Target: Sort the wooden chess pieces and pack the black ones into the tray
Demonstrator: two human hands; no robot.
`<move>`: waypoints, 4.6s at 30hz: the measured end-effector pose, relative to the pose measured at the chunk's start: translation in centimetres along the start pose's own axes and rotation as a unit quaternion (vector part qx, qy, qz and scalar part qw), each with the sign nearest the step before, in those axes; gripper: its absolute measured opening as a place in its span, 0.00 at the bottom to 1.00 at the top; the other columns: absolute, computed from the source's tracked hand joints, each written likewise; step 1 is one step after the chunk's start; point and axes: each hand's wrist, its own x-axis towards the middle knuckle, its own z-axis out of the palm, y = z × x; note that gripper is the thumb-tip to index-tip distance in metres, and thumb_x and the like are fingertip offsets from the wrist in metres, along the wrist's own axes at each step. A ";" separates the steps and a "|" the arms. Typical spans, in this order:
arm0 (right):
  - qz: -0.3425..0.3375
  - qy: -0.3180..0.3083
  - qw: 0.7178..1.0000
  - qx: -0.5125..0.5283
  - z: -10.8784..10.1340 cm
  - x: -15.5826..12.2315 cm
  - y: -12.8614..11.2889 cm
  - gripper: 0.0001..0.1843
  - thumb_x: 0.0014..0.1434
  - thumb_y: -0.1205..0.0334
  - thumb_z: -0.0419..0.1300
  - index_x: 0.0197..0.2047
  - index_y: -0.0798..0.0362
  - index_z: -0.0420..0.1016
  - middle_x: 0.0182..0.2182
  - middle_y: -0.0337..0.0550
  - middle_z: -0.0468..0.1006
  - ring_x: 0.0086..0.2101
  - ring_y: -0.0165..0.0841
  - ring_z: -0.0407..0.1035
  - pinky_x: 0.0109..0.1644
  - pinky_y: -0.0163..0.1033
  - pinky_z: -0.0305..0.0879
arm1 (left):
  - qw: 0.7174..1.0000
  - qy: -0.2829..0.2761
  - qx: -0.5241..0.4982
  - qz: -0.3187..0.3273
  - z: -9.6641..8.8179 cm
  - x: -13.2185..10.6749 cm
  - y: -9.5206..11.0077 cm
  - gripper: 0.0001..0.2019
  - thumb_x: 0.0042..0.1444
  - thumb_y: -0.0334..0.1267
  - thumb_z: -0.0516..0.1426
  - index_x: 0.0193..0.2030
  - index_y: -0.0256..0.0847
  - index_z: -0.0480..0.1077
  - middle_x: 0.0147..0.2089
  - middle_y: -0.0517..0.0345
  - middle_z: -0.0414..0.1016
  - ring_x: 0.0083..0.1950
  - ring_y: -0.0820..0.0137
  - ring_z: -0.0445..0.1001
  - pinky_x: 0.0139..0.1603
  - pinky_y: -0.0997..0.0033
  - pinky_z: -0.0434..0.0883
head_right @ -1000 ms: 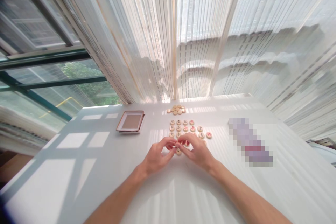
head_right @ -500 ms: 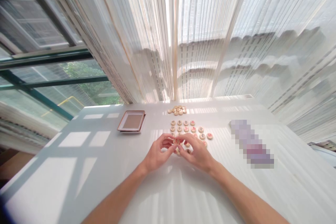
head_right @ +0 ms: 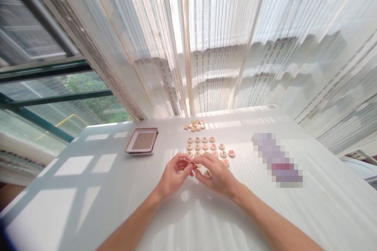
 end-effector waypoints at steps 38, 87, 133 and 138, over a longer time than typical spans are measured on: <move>0.033 -0.032 0.999 -0.015 -1.1 0.0 0.3 0.17 0.62 0.66 0.62 0.54 0.47 0.72 0.44 0.47 0.77 0.42 0.37 0.75 0.43 0.42 0.75 | 0.992 0.019 -0.122 -0.035 -0.2 0.7 -0.6 0.14 0.53 0.44 0.67 0.40 0.37 0.73 0.35 0.53 0.79 0.36 0.67 0.80 0.40 0.69 0.75; 0.220 0.180 0.957 0.050 -5.4 0.6 2.0 0.11 0.67 0.54 0.58 0.48 0.50 0.75 0.39 0.46 0.81 0.37 0.38 0.79 0.44 0.45 0.76 | 0.999 0.049 -0.013 -0.002 -0.4 0.5 0.3 0.15 0.59 0.48 0.61 0.45 0.39 0.71 0.38 0.51 0.80 0.34 0.66 0.80 0.38 0.67 0.75; 0.304 -0.027 0.931 0.200 -0.4 0.4 -1.5 0.11 0.64 0.52 0.61 0.41 0.51 0.74 0.33 0.42 0.80 0.35 0.36 0.77 0.41 0.40 0.73 | 0.985 0.009 0.142 0.093 0.2 -0.3 0.2 0.09 0.58 0.37 0.61 0.46 0.40 0.74 0.41 0.55 0.81 0.39 0.68 0.80 0.45 0.68 0.77; 0.276 -0.030 0.932 0.233 -0.3 0.1 -1.1 0.10 0.67 0.54 0.58 0.46 0.50 0.74 0.40 0.45 0.80 0.41 0.38 0.77 0.47 0.43 0.74 | 0.988 0.017 0.133 0.081 -0.3 0.1 0.3 0.08 0.59 0.38 0.60 0.44 0.40 0.74 0.42 0.54 0.80 0.39 0.68 0.79 0.43 0.69 0.77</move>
